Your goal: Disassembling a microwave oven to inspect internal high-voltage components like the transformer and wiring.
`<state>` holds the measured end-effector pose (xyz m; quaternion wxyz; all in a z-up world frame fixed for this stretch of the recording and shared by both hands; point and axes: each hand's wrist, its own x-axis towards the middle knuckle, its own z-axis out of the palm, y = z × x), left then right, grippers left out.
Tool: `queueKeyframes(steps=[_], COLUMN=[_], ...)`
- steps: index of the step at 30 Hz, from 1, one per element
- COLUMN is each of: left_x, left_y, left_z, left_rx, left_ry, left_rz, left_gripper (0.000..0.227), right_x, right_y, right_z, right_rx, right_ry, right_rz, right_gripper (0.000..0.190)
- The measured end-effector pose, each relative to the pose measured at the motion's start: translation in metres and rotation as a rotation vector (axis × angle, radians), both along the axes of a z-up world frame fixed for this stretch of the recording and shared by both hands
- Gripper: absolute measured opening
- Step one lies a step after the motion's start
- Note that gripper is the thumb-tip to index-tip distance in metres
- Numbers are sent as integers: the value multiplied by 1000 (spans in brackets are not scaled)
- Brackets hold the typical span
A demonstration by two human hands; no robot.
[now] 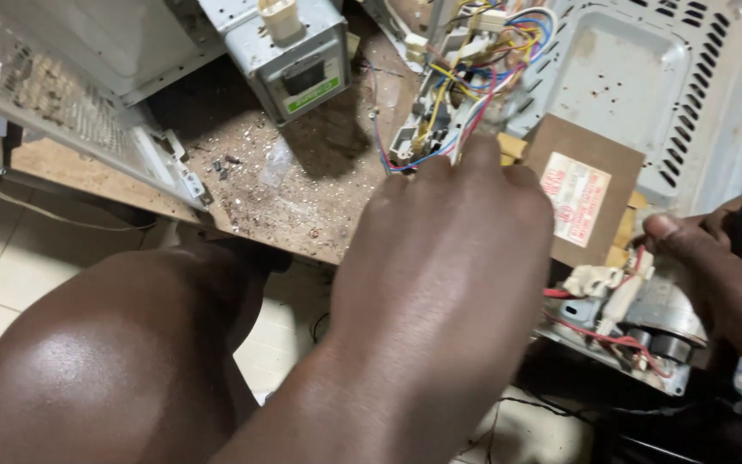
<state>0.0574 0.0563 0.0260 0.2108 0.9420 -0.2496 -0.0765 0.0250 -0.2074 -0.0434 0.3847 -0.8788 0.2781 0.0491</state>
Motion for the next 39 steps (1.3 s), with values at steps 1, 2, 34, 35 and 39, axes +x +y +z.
queueKeyframes(steps=[1, 2, 34, 35, 39], left_x=[1, 1, 8, 7, 7], left_y=[-1, 0, -2, -2, -1], left_z=[2, -1, 10, 10, 10], left_rx=[47, 47, 181, 181, 147], left_ry=[-3, -5, 71, 71, 81], left_rz=[7, 0, 158, 161, 159], left_gripper=[20, 20, 37, 37, 39], right_x=[-3, -2, -45, -45, -45], right_y=[-6, 1, 30, 29, 29], right_z=[0, 6, 58, 57, 54], right_rx=[-48, -48, -428, -427, -427], right_ry=[-89, -91, -353, -354, -307], right_rz=[83, 77, 501, 505, 539], right_gripper=[34, 34, 25, 25, 22])
